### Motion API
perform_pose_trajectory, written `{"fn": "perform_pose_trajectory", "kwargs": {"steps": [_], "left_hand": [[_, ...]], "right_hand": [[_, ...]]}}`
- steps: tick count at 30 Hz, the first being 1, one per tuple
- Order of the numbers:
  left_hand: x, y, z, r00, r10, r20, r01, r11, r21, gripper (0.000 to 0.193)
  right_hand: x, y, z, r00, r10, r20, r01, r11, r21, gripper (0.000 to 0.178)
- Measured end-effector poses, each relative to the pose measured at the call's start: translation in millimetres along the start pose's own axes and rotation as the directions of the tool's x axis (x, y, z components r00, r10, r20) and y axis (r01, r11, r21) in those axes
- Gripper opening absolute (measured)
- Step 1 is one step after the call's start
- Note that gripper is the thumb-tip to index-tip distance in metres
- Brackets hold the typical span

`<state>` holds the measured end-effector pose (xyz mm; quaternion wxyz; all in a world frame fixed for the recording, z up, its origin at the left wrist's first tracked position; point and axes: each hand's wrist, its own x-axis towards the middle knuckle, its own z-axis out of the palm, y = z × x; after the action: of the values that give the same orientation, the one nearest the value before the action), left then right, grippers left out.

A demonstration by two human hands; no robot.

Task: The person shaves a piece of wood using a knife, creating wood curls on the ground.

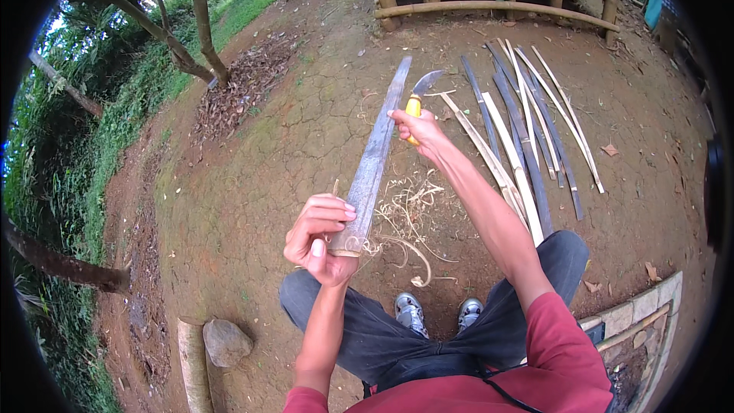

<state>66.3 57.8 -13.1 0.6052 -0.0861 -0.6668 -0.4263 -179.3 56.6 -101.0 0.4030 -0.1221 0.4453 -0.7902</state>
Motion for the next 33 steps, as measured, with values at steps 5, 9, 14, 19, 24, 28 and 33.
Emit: {"fn": "perform_pose_trajectory", "kwargs": {"steps": [5,9,14,19,24,28,33], "left_hand": [[41,26,32,0.992,0.119,-0.046,-0.118,0.993,0.019,0.034],[69,36,48,0.969,0.248,-0.005,-0.244,0.955,0.168,0.033],[94,29,59,0.912,0.388,0.133,-0.410,0.859,0.307,0.025],[111,6,54,0.908,0.413,0.072,-0.399,0.799,0.450,0.005],[131,-9,68,0.968,0.249,-0.034,-0.205,0.861,0.466,0.024],[163,-22,94,0.994,0.109,-0.027,-0.095,0.942,0.321,0.036],[180,-26,110,0.982,-0.174,0.070,0.137,0.918,0.371,0.038]], "right_hand": [[-15,-4,7,0.997,0.064,-0.045,-0.067,0.996,-0.062,0.018],[-30,8,30,0.983,0.158,-0.098,-0.165,0.984,-0.060,0.022],[-40,19,33,0.969,0.230,-0.087,-0.232,0.973,-0.014,0.022],[-46,18,42,0.976,0.215,-0.044,-0.217,0.974,-0.065,0.025],[-73,-17,33,0.997,-0.072,-0.039,0.049,0.908,-0.415,0.027],[-146,-93,35,0.961,-0.250,0.116,0.275,0.899,-0.342,0.023],[-159,-150,63,0.773,-0.619,0.135,0.614,0.678,-0.404,0.029]]}}
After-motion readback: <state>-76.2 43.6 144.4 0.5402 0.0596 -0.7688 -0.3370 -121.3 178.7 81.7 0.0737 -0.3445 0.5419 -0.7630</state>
